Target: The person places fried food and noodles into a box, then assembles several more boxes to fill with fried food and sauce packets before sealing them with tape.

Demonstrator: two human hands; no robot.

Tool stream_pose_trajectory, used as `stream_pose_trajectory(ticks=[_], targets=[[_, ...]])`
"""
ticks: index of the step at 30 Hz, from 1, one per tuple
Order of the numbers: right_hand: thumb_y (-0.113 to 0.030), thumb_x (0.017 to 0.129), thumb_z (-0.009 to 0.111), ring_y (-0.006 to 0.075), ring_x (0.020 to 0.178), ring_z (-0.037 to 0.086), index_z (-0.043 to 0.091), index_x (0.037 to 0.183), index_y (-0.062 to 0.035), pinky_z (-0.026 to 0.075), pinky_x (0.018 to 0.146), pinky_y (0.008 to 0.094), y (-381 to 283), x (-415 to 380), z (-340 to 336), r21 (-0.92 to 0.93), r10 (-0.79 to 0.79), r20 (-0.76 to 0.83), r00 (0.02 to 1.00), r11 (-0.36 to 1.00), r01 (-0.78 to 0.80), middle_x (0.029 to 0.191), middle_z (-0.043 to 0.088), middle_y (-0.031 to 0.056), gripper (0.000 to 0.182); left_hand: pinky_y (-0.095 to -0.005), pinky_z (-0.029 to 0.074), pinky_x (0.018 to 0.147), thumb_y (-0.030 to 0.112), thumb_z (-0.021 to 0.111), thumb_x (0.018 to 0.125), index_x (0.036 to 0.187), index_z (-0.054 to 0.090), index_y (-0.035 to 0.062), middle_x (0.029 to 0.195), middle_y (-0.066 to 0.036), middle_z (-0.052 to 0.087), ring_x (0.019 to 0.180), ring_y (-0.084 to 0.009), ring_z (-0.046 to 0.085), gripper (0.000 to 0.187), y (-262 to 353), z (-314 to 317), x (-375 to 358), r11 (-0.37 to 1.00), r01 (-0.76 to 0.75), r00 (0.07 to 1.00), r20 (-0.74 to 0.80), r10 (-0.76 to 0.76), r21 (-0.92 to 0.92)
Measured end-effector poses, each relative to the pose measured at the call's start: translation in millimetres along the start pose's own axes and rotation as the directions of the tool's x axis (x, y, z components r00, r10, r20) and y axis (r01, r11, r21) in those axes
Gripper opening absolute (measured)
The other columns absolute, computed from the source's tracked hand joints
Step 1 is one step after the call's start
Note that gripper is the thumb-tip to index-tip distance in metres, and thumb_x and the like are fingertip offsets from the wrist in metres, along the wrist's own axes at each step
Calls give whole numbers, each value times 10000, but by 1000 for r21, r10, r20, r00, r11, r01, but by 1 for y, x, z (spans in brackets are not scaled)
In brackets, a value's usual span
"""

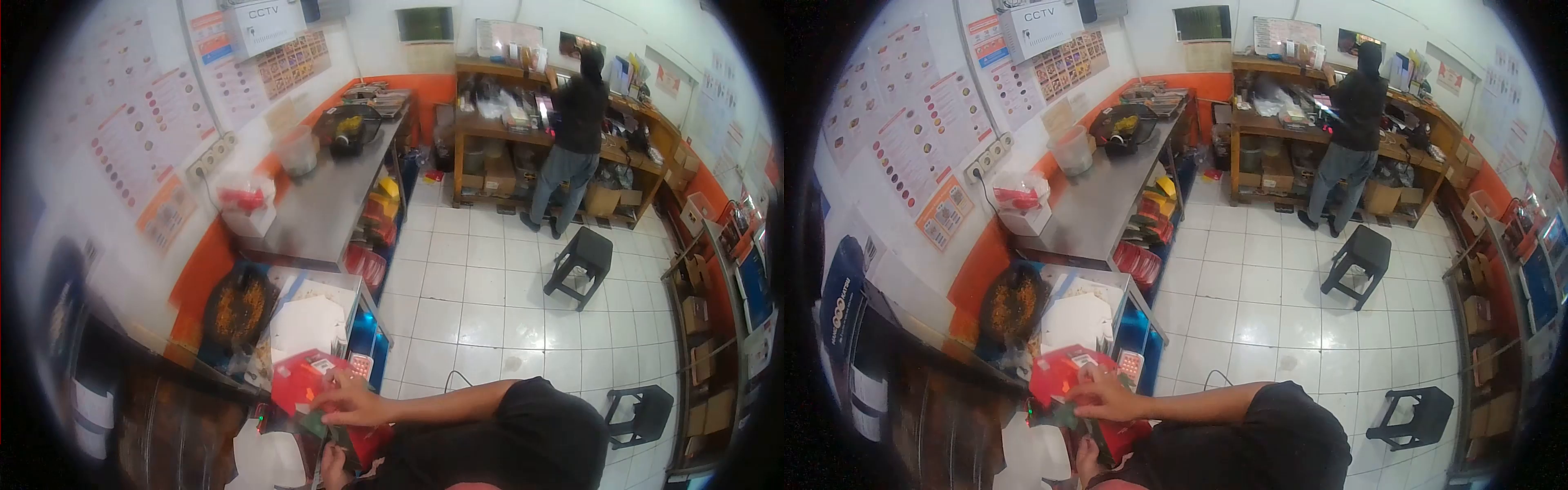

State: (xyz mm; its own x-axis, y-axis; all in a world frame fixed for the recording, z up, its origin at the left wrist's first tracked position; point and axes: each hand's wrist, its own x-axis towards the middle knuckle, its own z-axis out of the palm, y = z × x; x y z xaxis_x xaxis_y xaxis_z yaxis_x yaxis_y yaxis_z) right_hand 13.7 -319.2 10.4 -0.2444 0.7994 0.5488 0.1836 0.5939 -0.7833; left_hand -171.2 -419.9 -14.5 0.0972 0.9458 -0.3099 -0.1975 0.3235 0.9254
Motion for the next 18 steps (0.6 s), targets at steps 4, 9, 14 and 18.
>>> stream_pose_trajectory(ticks=[4, 9, 14, 18], targets=[[-259, 769, 715, 283, 1061, 423, 585, 979, -141, 310, 882, 418, -13, -2, 5, 56, -14, 74, 997, 998, 10, 1091, 413, 108, 273, -342, 496, 835, 118, 501, 953, 1229, 510, -13, 1188, -127, 545, 1020, -211, 576, 306, -3, -1, -2, 999, -14, 1000, -16, 15, 36], [-190, 745, 702, 323, 1100, 405, 549, 915, -146, 294, 870, 506, -11, -17, 4, -200, 33, 367, 930, 979, 44, 1145, 414, 127, 233, -346, 500, 835, 124, 502, 955, 1247, 503, -9, 1196, -130, 542, 1027, -212, 576, 321, -8, -7, -2, 998, -43, 998, -34, 45, 55], [-153, 766, 674, 303, 1091, 433, 564, 843, -124, 296, 893, 511, -8, -22, 7, 119, -43, 347, 937, 993, 2, 1115, 449, 91, 137, -350, 505, 834, 129, 503, 956, 1265, 496, -6, 1204, -133, 539, 1034, -213, 577, 337, -14, -11, 1, 996, -69, 997, -19, 70, 55], [-297, 904, 629, 247, 1249, 387, 592, 1112, -75, 293, 1050, 397, 5, -15, 4, 508, -121, 370, 921, 857, -91, 1279, 442, 96, 307, -353, 508, 833, 134, 504, 957, 1279, 491, -3, 1210, -135, 537, 1039, -214, 577, 350, -28, -41, 8, 982, -187, 982, 31, 188, -30]])
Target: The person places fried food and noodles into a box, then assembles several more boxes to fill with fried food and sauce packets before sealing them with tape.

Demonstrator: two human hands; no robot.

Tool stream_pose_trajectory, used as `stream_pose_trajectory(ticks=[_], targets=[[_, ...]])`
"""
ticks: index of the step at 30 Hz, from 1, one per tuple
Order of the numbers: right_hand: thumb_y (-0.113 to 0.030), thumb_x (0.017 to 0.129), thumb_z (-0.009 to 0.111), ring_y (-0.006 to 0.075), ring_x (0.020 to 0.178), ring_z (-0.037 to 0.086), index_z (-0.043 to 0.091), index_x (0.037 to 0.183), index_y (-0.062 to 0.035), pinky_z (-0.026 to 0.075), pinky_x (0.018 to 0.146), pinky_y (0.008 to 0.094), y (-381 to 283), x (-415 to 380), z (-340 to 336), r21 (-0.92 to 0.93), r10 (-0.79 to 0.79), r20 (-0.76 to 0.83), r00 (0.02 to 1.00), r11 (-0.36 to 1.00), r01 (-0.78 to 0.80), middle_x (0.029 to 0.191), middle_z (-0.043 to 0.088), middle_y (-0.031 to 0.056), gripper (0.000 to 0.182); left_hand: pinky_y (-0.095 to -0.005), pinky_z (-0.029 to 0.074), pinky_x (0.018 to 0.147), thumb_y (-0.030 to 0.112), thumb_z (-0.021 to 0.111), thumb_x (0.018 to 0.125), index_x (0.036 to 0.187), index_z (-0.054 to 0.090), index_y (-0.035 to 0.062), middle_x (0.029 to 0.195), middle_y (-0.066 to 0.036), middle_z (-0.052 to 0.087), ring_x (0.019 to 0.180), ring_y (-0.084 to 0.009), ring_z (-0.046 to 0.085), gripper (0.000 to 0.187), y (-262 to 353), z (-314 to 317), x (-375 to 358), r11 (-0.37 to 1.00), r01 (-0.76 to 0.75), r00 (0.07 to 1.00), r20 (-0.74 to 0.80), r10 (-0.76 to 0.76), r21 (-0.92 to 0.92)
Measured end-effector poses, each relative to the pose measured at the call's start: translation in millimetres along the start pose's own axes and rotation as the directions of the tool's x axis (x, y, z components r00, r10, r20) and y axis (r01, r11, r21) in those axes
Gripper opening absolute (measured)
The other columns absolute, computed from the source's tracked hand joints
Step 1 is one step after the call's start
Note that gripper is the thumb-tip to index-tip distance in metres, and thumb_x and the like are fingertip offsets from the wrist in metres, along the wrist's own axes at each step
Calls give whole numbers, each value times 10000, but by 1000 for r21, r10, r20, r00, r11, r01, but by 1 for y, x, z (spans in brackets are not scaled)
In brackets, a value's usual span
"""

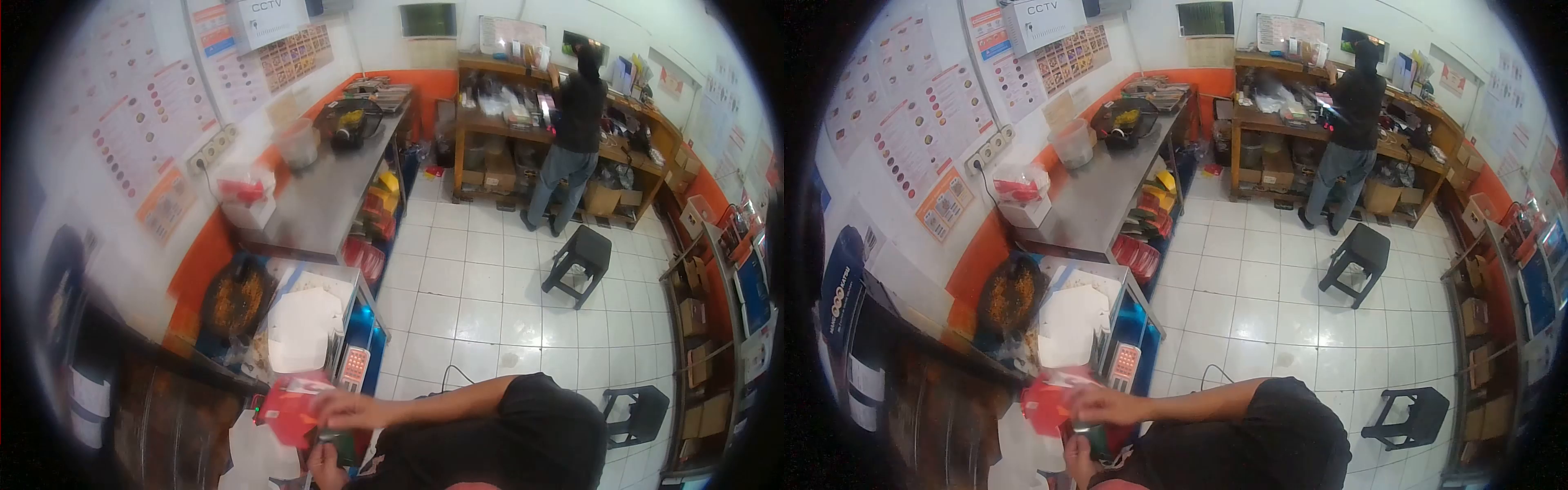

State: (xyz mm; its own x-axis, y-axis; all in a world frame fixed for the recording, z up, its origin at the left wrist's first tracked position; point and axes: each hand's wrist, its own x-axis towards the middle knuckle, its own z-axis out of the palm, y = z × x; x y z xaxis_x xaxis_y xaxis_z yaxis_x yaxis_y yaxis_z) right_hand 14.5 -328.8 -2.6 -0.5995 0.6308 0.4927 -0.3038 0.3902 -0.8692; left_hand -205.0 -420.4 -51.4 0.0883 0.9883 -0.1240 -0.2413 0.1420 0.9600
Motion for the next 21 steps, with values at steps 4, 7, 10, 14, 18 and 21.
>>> stream_pose_trajectory(ticks=[4, 7, 10, 14, 18, 21], targets=[[-278, 900, 647, 218, 1264, 391, 450, 1288, -81, 343, 1027, 396, -10, -5, -18, 315, 398, -417, 817, 907, -281, 1300, 448, 107, 477, -427, 568, 655, 432, 624, 852, 1363, 433, 111, 1316, -139, 525, 988, -259, 624, 633, -11, -39, -20, 929, 84, 949, -254, -185, -360], [-262, 882, 675, 205, 1214, 452, 314, 1378, -89, 401, 985, 377, -12, -12, -25, 773, 660, -44, 750, 498, -393, 1258, 494, 117, 637, -418, 546, 741, 322, 544, 915, 1328, 477, 95, 1288, -142, 537, 996, -284, 599, 476, -8, -53, -19, 365, 230, 965, 261, 37, -902], [-273, 852, 710, 214, 1147, 508, 334, 1377, -93, 433, 953, 353, 1, -6, -20, 771, 567, -167, 807, 585, -252, 1200, 540, 126, 670, -446, 497, 850, 263, 547, 921, 1311, 489, 71, 1265, -158, 541, 1041, -314, 560, 438, 54, 17, -10, 764, -125, 851, -464, -245, -633], [-253, 735, 783, 240, 1105, 522, 469, 1280, -34, 431, 917, 333, -20, 17, -38, 135, 253, -437, 863, 967, -215, 1176, 542, 138, 666, -473, 412, 955, 214, 554, 925, 1300, 473, 7, 1244, -187, 538, 1090, -335, 525, 436, 65, 4, 17, 978, -191, 809, -551, 204, 81], [-223, 633, 788, 303, 1079, 513, 590, 1181, -71, 417, 936, 379, -27, 30, -44, -377, 23, -57, 998, 925, -43, 1139, 521, 134, 602, -428, 410, 938, 189, 520, 948, 1269, 477, -30, 1185, -201, 559, 1056, -329, 538, 391, 132, 50, 4, 648, -231, 886, -118, 448, 726], [-164, 602, 790, 335, 1125, 460, 612, 1183, -117, 385, 968, 396, -35, 40, -39, -394, 83, 328, 941, 917, 56, 1219, 436, 137, 610, -395, 409, 926, 170, 495, 966, 1246, 480, -58, 1141, -211, 575, 1031, -324, 549, 362, 147, 74, 18, 621, 44, 981, 85, -177, 783]])
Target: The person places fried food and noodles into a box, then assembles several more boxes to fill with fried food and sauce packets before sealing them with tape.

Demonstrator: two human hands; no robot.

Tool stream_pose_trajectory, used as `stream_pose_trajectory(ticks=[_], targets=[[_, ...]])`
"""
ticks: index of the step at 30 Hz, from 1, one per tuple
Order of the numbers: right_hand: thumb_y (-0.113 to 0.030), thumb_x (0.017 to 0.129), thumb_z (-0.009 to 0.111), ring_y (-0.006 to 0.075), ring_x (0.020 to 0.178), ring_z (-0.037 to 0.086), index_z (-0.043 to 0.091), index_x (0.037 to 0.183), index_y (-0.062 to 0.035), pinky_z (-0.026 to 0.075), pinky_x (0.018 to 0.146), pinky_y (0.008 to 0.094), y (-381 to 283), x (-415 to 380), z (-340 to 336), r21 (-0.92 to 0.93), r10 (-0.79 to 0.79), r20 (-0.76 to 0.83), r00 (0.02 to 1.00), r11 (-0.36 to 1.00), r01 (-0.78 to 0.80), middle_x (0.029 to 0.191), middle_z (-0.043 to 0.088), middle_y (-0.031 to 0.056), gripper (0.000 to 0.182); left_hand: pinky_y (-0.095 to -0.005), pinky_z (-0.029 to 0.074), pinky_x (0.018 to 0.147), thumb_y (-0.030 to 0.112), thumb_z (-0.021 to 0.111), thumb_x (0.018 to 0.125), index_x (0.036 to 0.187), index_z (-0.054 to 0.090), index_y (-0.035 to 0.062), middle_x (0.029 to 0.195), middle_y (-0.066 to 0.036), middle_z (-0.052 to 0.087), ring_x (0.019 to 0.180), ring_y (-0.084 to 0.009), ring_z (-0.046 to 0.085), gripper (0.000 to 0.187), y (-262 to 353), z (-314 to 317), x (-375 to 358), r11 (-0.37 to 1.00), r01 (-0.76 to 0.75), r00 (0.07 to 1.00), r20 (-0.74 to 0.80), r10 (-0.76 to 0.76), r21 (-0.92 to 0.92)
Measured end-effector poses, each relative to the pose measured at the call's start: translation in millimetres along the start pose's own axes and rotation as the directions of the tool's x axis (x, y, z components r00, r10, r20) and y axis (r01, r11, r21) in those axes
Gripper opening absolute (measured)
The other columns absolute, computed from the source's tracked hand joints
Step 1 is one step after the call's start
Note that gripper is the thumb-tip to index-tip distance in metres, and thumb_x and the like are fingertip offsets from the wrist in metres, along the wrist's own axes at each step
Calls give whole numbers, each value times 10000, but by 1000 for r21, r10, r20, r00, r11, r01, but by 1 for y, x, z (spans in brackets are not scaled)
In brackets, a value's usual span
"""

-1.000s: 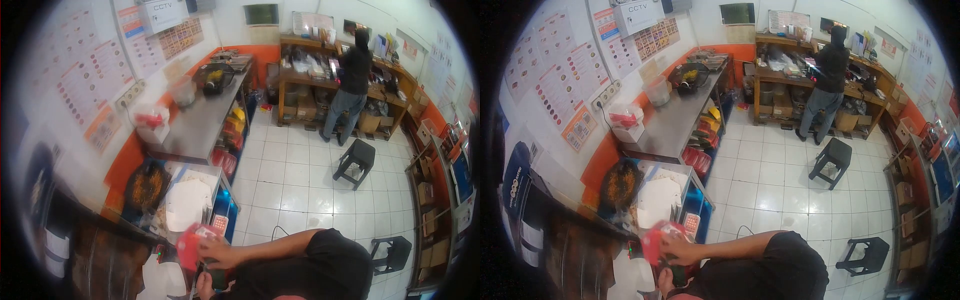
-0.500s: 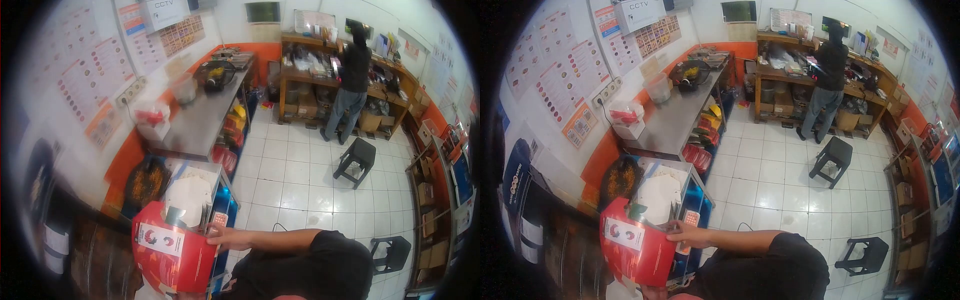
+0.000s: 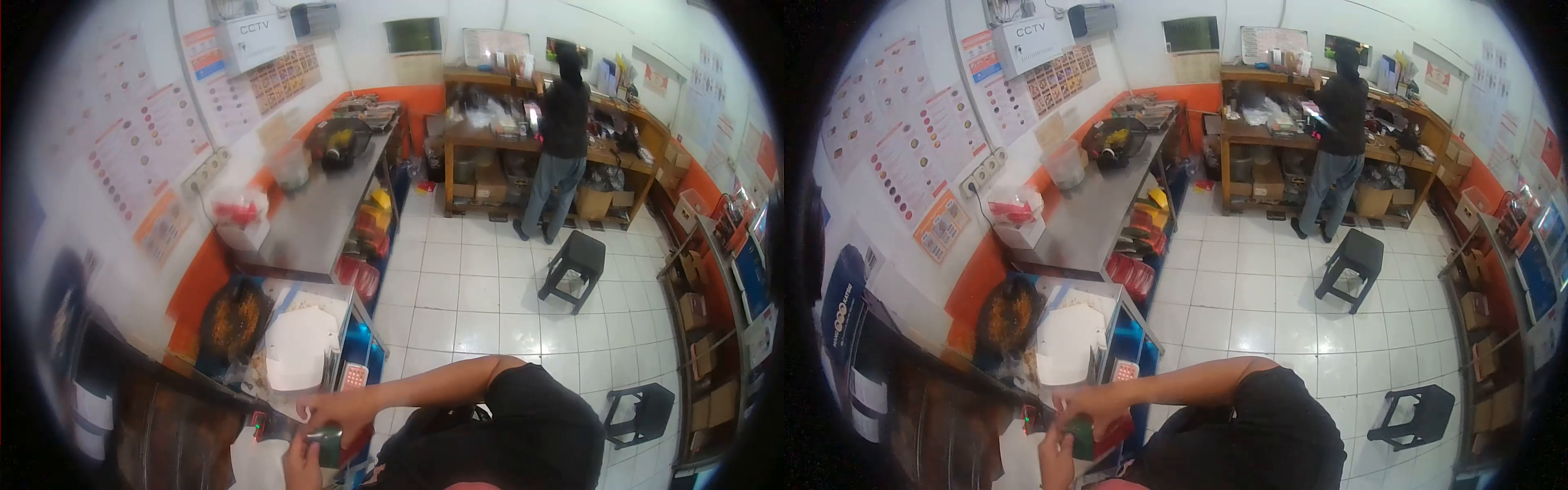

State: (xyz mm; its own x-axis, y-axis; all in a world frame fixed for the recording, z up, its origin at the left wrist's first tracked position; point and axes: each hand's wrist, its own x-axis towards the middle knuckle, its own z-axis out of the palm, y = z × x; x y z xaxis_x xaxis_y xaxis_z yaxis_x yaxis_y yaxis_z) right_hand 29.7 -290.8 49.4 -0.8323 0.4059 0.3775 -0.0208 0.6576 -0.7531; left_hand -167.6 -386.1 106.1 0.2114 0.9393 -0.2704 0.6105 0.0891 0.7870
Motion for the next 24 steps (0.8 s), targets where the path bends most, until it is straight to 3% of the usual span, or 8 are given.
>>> stream_pose_trajectory(ticks=[2, 6, 10, 11, 14, 15, 19, 24], targets=[[-90, 601, 787, 351, 1153, 432, 594, 1216, -130, 364, 988, 388, 0, 2, 0, -31, 24, 108, 994, 999, -21, 1234, 418, 135, 646, -377, 421, 905, 154, 495, 965, 1243, 478, -49, 1135, -185, 581, 1012, -298, 556, 345, -39, 10, 10, 983, -6, 999, -38, -1, -184], [-74, 639, 793, 331, 1167, 434, 545, 1247, -117, 340, 1001, 395, 13, 3, 20, -88, -134, -359, 924, 990, 110, 1232, 425, 130, 658, -353, 453, 856, 122, 498, 964, 1243, 476, 1, 1140, -120, 576, 994, -237, 561, 305, -81, 14, 17, 660, -17, 983, -132, -125, -751], [-240, 742, 778, 314, 1119, 452, 559, 1053, -108, 323, 991, 402, -2, 11, 51, 465, -122, -239, 963, 857, 223, 1172, 470, 112, 403, -371, 469, 838, 154, 523, 959, 1245, 467, 35, 1169, -107, 543, 987, -233, 560, 315, -29, -1, -1, 380, -48, 985, -107, -136, -924], [-320, 708, 795, 254, 1034, 499, 517, 1044, -49, 387, 912, 338, 3, 17, 59, 289, -223, -335, 916, 901, 324, 1066, 522, 84, 513, -386, 469, 811, 190, 540, 954, 1236, 449, 2, 1157, -143, 537, 978, -243, 557, 351, -44, -7, 5, 360, -44, 982, -107, -157, -932], [-556, 793, 675, 221, 1004, 557, 471, 1255, -57, 446, 857, 432, 20, 31, 60, 83, -241, -275, 931, 959, 272, 1256, 526, 167, 710, -387, 469, 806, 196, 544, 952, 1228, 449, -5, 1150, -147, 537, 973, -243, 556, 354, -41, -5, 16, 449, -94, 945, -221, -239, -889], [-266, 682, 809, 241, 983, 514, 557, 959, -72, 400, 872, 330, 3, 37, 57, 103, -324, -411, 852, 912, 396, 1038, 513, 72, 422, -387, 469, 804, 197, 546, 952, 1225, 449, -8, 1148, -148, 537, 972, -243, 555, 355, -41, -2, 19, 486, -121, 923, -278, -265, -865], [-153, 727, 772, 272, 1093, 499, 583, 762, -71, 407, 909, 396, -7, 40, 44, 180, -225, -532, 816, 912, 369, 1076, 540, 95, 208, -389, 468, 798, 205, 551, 950, 1214, 450, -18, 1138, -154, 537, 966, -244, 554, 360, -32, 4, 28, 639, -188, 837, -462, -292, -746], [-41, 735, 737, 306, 1068, 581, 631, 766, -45, 409, 983, 432, -3, 40, 23, 92, -224, -746, 627, 898, 429, 976, 646, 115, 110, -390, 468, 790, 215, 558, 948, 1200, 450, -30, 1127, -162, 537, 958, -245, 552, 368, -17, 12, 42, 733, -210, 751, -587, -303, -647]])
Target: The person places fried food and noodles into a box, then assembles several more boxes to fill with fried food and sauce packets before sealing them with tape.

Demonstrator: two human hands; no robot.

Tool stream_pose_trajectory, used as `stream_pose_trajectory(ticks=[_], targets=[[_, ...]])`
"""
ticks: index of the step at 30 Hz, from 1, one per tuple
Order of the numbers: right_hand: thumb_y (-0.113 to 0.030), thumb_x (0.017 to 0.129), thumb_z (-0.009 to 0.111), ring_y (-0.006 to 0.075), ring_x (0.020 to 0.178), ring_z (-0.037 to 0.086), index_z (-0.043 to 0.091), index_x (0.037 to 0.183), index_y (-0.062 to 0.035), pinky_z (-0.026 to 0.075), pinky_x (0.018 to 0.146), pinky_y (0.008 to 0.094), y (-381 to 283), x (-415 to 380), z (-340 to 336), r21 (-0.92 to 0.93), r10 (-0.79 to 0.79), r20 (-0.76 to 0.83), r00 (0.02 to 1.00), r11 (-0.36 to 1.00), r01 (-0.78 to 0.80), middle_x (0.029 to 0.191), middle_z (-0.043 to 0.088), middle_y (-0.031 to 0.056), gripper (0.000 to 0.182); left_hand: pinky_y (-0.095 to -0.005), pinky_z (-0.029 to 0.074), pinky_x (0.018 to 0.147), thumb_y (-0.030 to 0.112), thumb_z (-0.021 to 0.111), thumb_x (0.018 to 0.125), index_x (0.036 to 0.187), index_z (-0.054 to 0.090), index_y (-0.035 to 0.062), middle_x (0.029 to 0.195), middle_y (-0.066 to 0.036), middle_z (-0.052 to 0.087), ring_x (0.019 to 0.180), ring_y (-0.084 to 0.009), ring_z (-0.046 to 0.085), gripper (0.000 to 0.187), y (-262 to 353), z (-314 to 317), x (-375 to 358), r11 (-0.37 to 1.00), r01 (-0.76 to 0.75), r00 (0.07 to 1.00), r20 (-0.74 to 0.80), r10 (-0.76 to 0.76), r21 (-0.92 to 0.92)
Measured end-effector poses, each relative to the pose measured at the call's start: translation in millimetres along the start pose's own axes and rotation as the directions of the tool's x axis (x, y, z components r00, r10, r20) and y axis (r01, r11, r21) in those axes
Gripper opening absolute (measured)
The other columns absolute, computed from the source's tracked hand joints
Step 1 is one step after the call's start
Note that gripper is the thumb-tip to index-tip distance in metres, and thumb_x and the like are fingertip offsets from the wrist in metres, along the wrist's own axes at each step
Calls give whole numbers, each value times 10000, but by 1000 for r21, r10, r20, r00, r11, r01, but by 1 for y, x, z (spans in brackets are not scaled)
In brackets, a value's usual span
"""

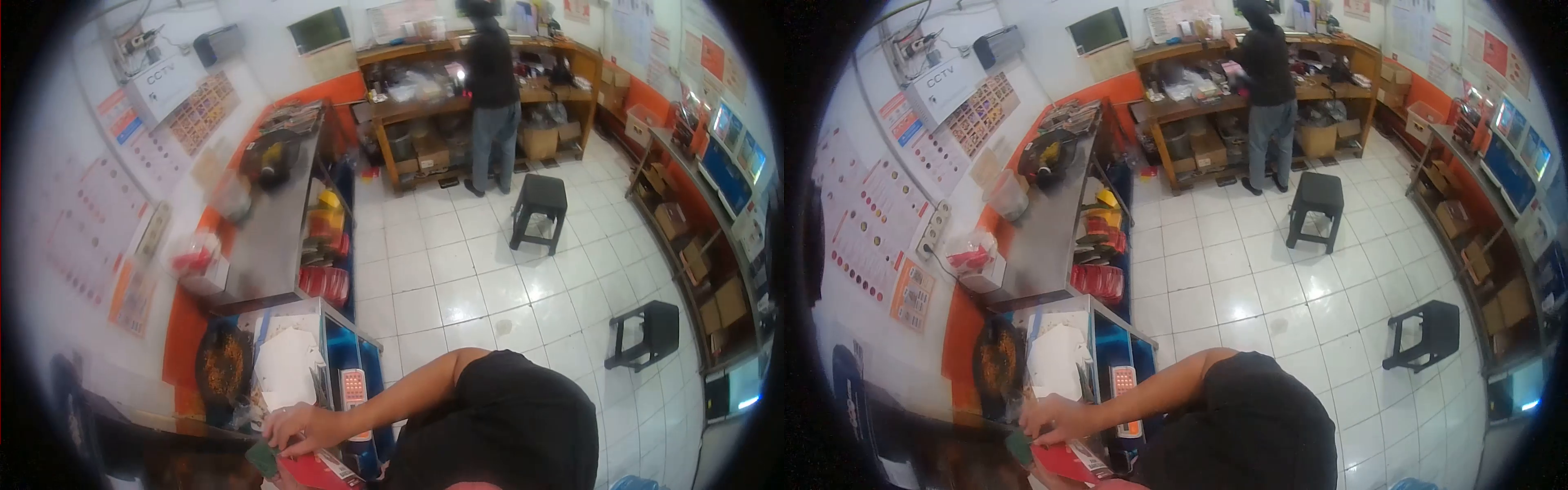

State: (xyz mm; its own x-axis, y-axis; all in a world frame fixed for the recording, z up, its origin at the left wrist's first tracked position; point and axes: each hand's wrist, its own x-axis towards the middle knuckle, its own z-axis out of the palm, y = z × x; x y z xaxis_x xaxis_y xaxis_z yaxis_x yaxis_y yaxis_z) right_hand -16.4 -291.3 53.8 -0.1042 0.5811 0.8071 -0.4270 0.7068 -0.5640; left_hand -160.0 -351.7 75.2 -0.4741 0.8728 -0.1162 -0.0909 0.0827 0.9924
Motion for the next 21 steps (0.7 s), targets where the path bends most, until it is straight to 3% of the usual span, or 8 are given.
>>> stream_pose_trajectory(ticks=[4, 8, 10, 15, 17, 18, 20, 21], targets=[[-31, 746, 725, 269, 957, 628, 673, 728, -32, 441, 941, 405, -10, 2, -9, -39, 157, 164, 974, 988, -152, 797, 662, 92, 54, -389, 466, 772, 240, 585, 936, 1146, 459, -57, 1086, -172, 542, 936, -234, 548, 384, 8, 9, -2, 991, -31, 999, 18, 33, -128], [-67, 741, 746, 269, 1007, 594, 668, 704, -14, 415, 939, 392, -1, -3, 4, 61, 217, 82, 973, 973, -222, 1005, 668, 115, 101, -353, 462, 820, 269, 543, 964, 1100, 516, -8, 1042, -119, 573, 937, -202, 554, 309, 9, 10, -15, 913, 160, 969, 235, -74, -374], [-68, 720, 754, 269, 1140, 524, 648, 685, 0, 398, 966, 395, 3, -4, 9, -221, 80, 22, 997, 973, -73, 1216, 593, 139, 131, -322, 454, 861, 308, 503, 980, 1056, 537, 23, 1021, -91, 585, 952, -202, 562, 297, 34, 23, -44, 862, 273, 951, 258, -173, -427], [-50, 687, 757, 304, 1201, 468, 526, 1084, -41, 369, 1026, 349, 14, -9, 13, -248, 351, 82, 933, 914, -322, 1378, 455, 138, 459, -372, 426, 900, 282, 545, 953, 1153, 515, 10, 1116, -115, 535, 999, -232, 534, 340, -18, -37, -2, 726, 394, 900, 397, -180, -564], [-39, 679, 756, 281, 1197, 471, 502, 1114, -38, 374, 1024, 347, 27, -14, 16, -181, 449, 112, 887, 887, -426, 1343, 465, 136, 503, -394, 419, 869, 206, 576, 927, 1159, 558, 26, 1081, -113, 521, 983, -248, 516, 294, -5, -53, -7, 973, -226, 966, 137, 219, 42], [-28, 672, 755, 259, 1193, 475, 478, 1144, -36, 378, 1022, 346, 30, -13, 19, -120, 540, 144, 829, 841, -527, 1309, 474, 134, 548, -404, 416, 854, 167, 592, 914, 1162, 580, 34, 1063, -112, 515, 975, -257, 508, 282, 4, -59, -12, 794, -457, 885, 120, 449, 401], [-40, 701, 747, 239, 1192, 469, 460, 1186, -34, 382, 1017, 343, 30, -14, 31, -1, 522, 297, 800, 838, -546, 1286, 471, 129, 564, -426, 409, 823, 91, 623, 888, 1168, 624, 50, 1028, -111, 501, 959, -273, 490, 283, 14, -73, -17, 16, -507, 598, 338, 727, 862], [-51, 730, 740, 218, 1192, 464, 442, 1228, -33, 385, 1012, 340, 30, -15, 38, 110, 482, 433, 762, 811, -575, 1264, 468, 123, 581, -418, 423, 820, 115, 610, 905, 1177, 658, 127, 1031, -108, 495, 959, -281, 497, 276, 11, -88, -6, 7, -608, 590, 446, 673, 794]])
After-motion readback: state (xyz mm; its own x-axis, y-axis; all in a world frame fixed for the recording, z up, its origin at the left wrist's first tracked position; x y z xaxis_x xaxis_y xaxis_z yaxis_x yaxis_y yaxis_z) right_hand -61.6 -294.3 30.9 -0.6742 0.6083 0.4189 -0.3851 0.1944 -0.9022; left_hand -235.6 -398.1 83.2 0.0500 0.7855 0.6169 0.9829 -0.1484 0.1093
